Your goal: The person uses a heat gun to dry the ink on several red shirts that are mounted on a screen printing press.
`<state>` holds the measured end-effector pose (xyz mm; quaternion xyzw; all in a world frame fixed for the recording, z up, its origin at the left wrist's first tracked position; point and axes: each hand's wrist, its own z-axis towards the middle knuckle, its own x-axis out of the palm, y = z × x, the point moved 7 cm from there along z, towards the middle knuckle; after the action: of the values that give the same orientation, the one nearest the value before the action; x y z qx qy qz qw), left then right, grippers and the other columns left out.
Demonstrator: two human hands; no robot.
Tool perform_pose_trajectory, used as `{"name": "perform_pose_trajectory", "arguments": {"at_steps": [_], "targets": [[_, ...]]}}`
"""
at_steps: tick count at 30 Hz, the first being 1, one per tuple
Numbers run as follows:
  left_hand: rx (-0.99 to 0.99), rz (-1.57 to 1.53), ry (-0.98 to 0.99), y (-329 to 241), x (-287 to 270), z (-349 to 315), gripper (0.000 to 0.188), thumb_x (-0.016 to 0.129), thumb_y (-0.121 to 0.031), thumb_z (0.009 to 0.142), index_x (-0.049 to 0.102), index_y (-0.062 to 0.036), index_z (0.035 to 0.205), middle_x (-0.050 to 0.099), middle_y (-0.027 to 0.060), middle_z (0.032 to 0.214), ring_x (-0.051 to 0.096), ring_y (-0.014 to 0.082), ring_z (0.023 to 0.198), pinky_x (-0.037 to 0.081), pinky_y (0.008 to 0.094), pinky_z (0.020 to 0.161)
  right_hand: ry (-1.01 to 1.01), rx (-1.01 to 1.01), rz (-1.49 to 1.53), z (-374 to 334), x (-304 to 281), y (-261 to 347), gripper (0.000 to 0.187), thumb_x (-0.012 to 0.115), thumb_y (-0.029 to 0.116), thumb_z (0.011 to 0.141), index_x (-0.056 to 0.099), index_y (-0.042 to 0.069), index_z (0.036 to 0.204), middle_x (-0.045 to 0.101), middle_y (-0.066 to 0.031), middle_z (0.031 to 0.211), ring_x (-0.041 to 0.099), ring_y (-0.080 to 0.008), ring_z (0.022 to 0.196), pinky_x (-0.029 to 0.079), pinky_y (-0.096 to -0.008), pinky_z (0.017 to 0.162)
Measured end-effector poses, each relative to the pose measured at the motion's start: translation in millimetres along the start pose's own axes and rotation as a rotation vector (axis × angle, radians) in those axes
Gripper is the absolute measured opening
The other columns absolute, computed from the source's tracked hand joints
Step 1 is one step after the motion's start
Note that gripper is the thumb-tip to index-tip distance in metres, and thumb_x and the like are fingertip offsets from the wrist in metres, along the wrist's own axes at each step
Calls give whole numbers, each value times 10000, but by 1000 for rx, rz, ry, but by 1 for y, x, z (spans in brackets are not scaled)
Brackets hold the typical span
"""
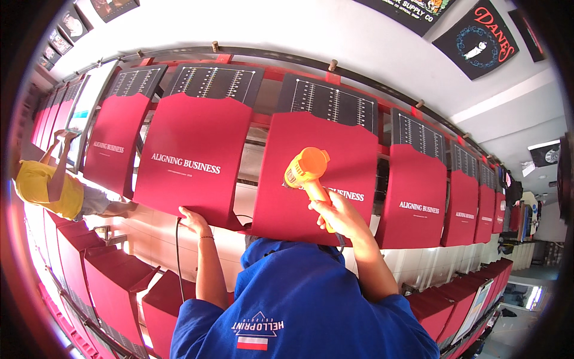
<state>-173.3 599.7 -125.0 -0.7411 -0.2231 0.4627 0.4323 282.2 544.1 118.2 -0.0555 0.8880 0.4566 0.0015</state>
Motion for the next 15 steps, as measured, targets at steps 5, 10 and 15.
{"name": "perform_pose_trajectory", "arguments": {"at_steps": [5,10,15], "targets": [[-87,41,-16,-2,-2,-6,681,448,-539,970,550,87,1218,621,314,1143,635,429,1008,519,481,863,-4,-31,19,2,7,4,326,589,257,964,504,-5,1139,575,-30,827,577,-84,617,473,-242,488],[-50,5,19,-17,-3,-12,648,441,-530,973,542,53,1237,611,330,1144,612,457,1043,504,505,891,-9,-33,-51,1,13,9,409,586,316,959,506,3,1211,586,-38,825,598,-96,631,506,-251,519],[4,-22,7,5,3,11,634,459,-537,964,540,30,1236,613,294,1160,600,458,1057,489,520,907,-8,-48,-77,2,20,9,414,577,331,964,503,14,1219,598,-47,759,606,-104,620,494,-249,490]]}}
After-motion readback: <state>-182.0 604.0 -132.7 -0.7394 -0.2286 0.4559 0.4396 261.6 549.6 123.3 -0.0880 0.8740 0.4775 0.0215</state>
